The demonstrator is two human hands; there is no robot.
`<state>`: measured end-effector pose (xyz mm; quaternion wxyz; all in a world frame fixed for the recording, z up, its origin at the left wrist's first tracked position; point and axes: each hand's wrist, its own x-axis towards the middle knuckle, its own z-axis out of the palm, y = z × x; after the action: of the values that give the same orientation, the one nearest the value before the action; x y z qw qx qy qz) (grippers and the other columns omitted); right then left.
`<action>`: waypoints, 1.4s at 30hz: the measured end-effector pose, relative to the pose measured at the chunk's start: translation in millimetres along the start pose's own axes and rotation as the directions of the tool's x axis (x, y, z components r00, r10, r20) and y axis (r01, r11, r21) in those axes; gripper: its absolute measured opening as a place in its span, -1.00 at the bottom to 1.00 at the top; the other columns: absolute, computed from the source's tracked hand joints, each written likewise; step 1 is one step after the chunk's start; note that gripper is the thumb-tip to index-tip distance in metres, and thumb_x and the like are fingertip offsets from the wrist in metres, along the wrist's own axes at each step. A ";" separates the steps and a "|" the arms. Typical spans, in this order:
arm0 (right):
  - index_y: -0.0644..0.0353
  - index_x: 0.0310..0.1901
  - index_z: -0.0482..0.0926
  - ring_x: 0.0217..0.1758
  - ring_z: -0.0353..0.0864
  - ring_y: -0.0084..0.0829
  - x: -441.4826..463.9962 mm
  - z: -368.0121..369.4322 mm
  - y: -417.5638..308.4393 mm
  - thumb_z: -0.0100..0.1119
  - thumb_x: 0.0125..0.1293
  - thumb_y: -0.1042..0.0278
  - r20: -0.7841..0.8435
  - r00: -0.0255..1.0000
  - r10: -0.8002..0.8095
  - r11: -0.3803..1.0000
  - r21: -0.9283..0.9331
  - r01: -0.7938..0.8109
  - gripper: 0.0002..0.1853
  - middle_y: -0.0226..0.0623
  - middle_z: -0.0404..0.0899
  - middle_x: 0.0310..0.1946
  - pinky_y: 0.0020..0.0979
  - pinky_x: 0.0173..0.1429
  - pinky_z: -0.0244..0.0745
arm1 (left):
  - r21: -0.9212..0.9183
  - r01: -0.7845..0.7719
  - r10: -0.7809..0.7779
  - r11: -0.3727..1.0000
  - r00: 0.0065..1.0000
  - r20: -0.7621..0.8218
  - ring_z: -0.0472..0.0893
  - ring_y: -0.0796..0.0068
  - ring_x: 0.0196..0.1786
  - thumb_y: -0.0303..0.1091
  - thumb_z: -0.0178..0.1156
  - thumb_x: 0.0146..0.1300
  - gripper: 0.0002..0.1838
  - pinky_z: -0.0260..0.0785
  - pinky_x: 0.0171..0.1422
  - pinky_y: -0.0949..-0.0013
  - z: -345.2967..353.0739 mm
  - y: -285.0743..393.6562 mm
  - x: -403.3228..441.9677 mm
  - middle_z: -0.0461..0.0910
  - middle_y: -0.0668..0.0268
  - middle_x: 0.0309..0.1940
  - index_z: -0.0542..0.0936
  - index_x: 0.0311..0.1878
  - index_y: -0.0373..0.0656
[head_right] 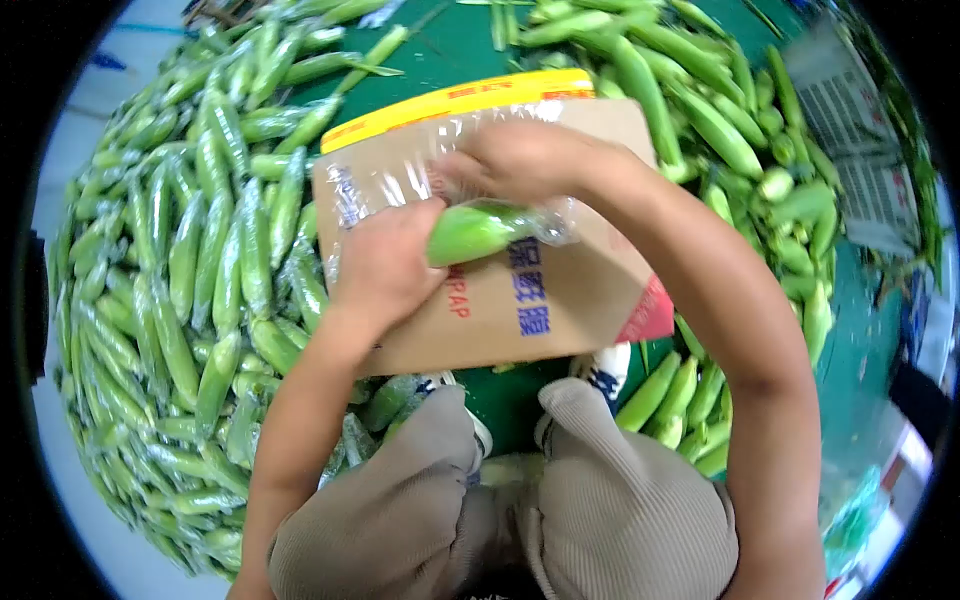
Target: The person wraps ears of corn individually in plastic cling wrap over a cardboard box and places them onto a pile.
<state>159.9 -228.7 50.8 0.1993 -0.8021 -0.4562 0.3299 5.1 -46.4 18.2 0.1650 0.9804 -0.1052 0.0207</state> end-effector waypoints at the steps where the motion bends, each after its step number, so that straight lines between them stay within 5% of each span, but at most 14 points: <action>1: -0.07 0.52 0.48 0.47 0.53 0.02 12.1 17.1 16.9 0.13 0.59 -0.13 -0.228 0.960 -0.162 0.987 -0.055 0.153 -0.41 -0.03 0.57 0.41 0.00 0.52 0.40 | -0.095 0.062 -0.049 0.994 0.990 0.133 0.74 0.00 0.02 -0.29 0.37 0.20 -0.59 0.58 0.10 -0.04 -5.5 9.0 0.5 0.76 0.13 -0.04 0.66 0.14 -0.05; 4: -0.22 0.68 0.24 0.84 -0.13 -0.31 39.2 63.2 22.7 -0.03 0.62 -0.23 -0.114 0.954 -0.279 0.858 -0.476 0.194 -0.31 -0.53 0.04 0.76 0.32 0.77 -0.24 | -0.083 0.109 -0.065 0.991 0.909 0.413 0.74 -0.12 -0.02 -0.22 0.41 0.13 -0.56 0.58 0.09 -0.09 -16.9 26.0 2.8 0.76 -0.01 -0.12 0.64 0.08 -0.12; 9: -0.22 0.68 0.24 0.84 -0.12 -0.32 32.3 86.9 19.8 0.04 0.57 -0.25 -0.197 0.925 -0.325 0.870 -0.447 0.210 -0.26 -0.57 0.12 0.73 0.18 0.81 -0.25 | -0.237 0.120 0.077 0.964 0.728 0.682 0.73 -0.22 -0.09 -0.17 0.42 0.06 -0.57 0.59 0.10 -0.05 -23.5 37.8 -47.7 0.74 -0.08 -0.21 0.62 -0.04 -0.16; 13: -0.03 0.64 0.29 0.77 0.09 -0.14 19.5 112.9 14.8 0.11 0.54 -0.22 -0.303 0.836 -0.457 0.781 -0.587 0.214 -0.23 -0.27 0.24 0.67 0.11 0.76 -0.02 | -0.563 0.270 0.555 0.781 0.113 0.824 0.69 -0.04 0.17 -0.19 0.48 0.03 -0.33 0.50 0.33 0.06 11.9 56.0 -117.2 0.71 -0.05 0.00 0.60 0.25 -0.18; 17: 0.20 0.33 0.48 0.27 0.58 0.10 -114.3 162.2 -69.0 0.42 0.33 -0.24 -0.075 0.931 -0.357 0.897 0.250 0.364 -0.24 0.04 0.54 0.17 -0.02 0.28 0.54 | -0.679 0.447 0.574 0.582 0.366 0.733 0.47 0.07 0.47 -0.29 0.52 0.05 -0.10 0.33 0.52 0.15 4.2 23.0 -130.5 0.50 0.01 0.37 0.41 0.51 -0.25; 19: 0.21 0.29 0.47 0.15 0.64 0.00 -129.6 170.6 -76.1 0.49 0.35 -0.12 0.538 0.819 -0.198 0.763 0.609 -0.215 -0.30 -0.03 0.61 0.03 -0.11 0.24 0.56 | -0.683 0.441 0.529 0.582 0.433 0.730 0.57 0.04 0.37 -0.29 0.54 0.04 -0.10 0.40 0.46 0.16 -30.4 13.5 -121.8 0.61 0.00 0.24 0.44 0.51 -0.24; 24: 0.19 0.24 0.48 0.07 0.59 -0.46 -122.7 198.5 -70.4 0.54 0.34 0.17 0.238 0.953 -0.184 0.365 0.917 -0.159 -0.44 -0.28 0.63 -0.04 -0.29 0.16 0.57 | -0.563 0.326 0.029 0.760 0.848 0.530 0.70 0.09 -0.06 -0.22 0.48 0.16 -0.38 0.51 0.26 0.15 -117.7 -9.2 -120.6 0.74 0.03 -0.09 0.65 0.29 -0.25; 26: 0.19 0.30 0.44 0.03 0.63 -0.44 -98.4 208.5 -79.9 0.54 0.30 0.27 -0.063 0.958 -0.281 0.379 0.910 0.171 -0.38 -0.22 0.66 0.02 -0.29 0.09 0.61 | -0.680 0.304 -0.360 0.668 0.931 0.062 0.70 0.19 -0.10 -0.17 0.41 0.27 -0.59 0.49 0.33 0.10 -96.7 -34.4 -151.7 0.75 0.12 -0.13 0.71 0.10 -0.22; 28: 0.21 0.55 0.26 0.21 0.66 -0.16 -69.9 181.0 -113.3 0.55 0.18 0.39 0.056 0.994 -0.096 0.441 0.898 -0.008 -0.08 0.00 0.60 0.23 -0.23 0.25 0.60 | -0.965 -0.262 -0.685 -0.010 0.705 -0.184 0.66 0.25 0.02 -0.26 0.11 0.56 -0.61 0.49 0.30 -0.02 -58.1 -2.7 -123.3 0.63 0.27 -0.06 0.46 0.37 -0.10; 31: 0.19 0.62 0.18 0.39 0.53 -0.04 -51.9 177.5 -131.9 0.56 0.16 0.29 -0.261 0.963 0.070 0.387 0.897 0.214 0.02 0.08 0.49 0.35 -0.18 0.44 0.48 | -0.947 -0.232 -0.588 -0.223 0.807 -0.059 0.63 0.33 0.05 -0.20 0.12 0.63 -0.52 0.54 0.24 0.07 -59.9 -38.0 -126.3 0.59 0.29 0.00 0.34 0.50 -0.08; 35: 0.13 0.44 0.49 0.49 0.42 -0.12 -89.3 140.3 -50.5 0.46 0.30 0.25 -0.662 0.742 0.104 0.738 0.551 0.389 -0.32 -0.04 0.47 0.39 -0.15 0.56 0.36 | -0.830 0.398 -0.835 0.392 0.532 -0.140 0.61 0.23 0.20 -0.17 0.30 0.53 -0.29 0.44 0.41 0.09 -87.0 -95.5 -126.3 0.60 0.14 0.20 0.28 0.59 -0.25; 37: 0.15 0.30 0.60 0.13 0.68 -0.17 -153.3 109.7 31.7 0.34 0.40 0.27 -0.446 0.620 0.645 0.563 0.826 0.007 -0.54 -0.15 0.67 0.10 -0.16 0.32 0.57 | -0.552 0.662 -0.831 0.506 0.547 -0.105 0.56 0.11 0.33 -0.14 0.36 0.49 -0.18 0.32 0.55 0.05 -62.6 -146.9 -141.8 0.56 0.07 0.33 0.22 0.64 -0.28; 38: 0.21 0.27 0.58 0.09 0.70 -0.12 -182.7 118.0 81.6 0.33 0.39 0.28 -0.662 0.326 0.675 0.737 0.589 -0.332 -0.54 -0.07 0.69 0.05 -0.13 0.30 0.58 | -0.335 0.702 -0.774 0.629 0.606 -0.184 0.41 0.00 0.51 -0.18 0.40 0.44 -0.13 0.11 0.69 0.05 -35.7 -182.1 -160.5 0.40 -0.02 0.54 0.21 0.66 -0.27; 42: 0.26 0.28 0.56 0.30 0.58 0.11 -295.9 191.2 223.3 0.48 0.30 0.03 -0.553 0.382 0.741 0.556 0.184 -0.811 -0.36 0.09 0.60 0.19 0.00 0.39 0.51 | -0.098 0.471 -0.423 0.877 0.659 -0.621 0.47 0.07 0.41 -0.50 0.43 0.25 -0.40 0.23 0.61 0.05 -8.1 -112.0 -130.0 0.53 0.06 0.33 0.53 0.37 -0.26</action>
<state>49.7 -593.2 -119.4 0.1011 -0.9892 0.0376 0.0989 -98.1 85.6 -19.6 0.1550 0.9173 0.2005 0.3072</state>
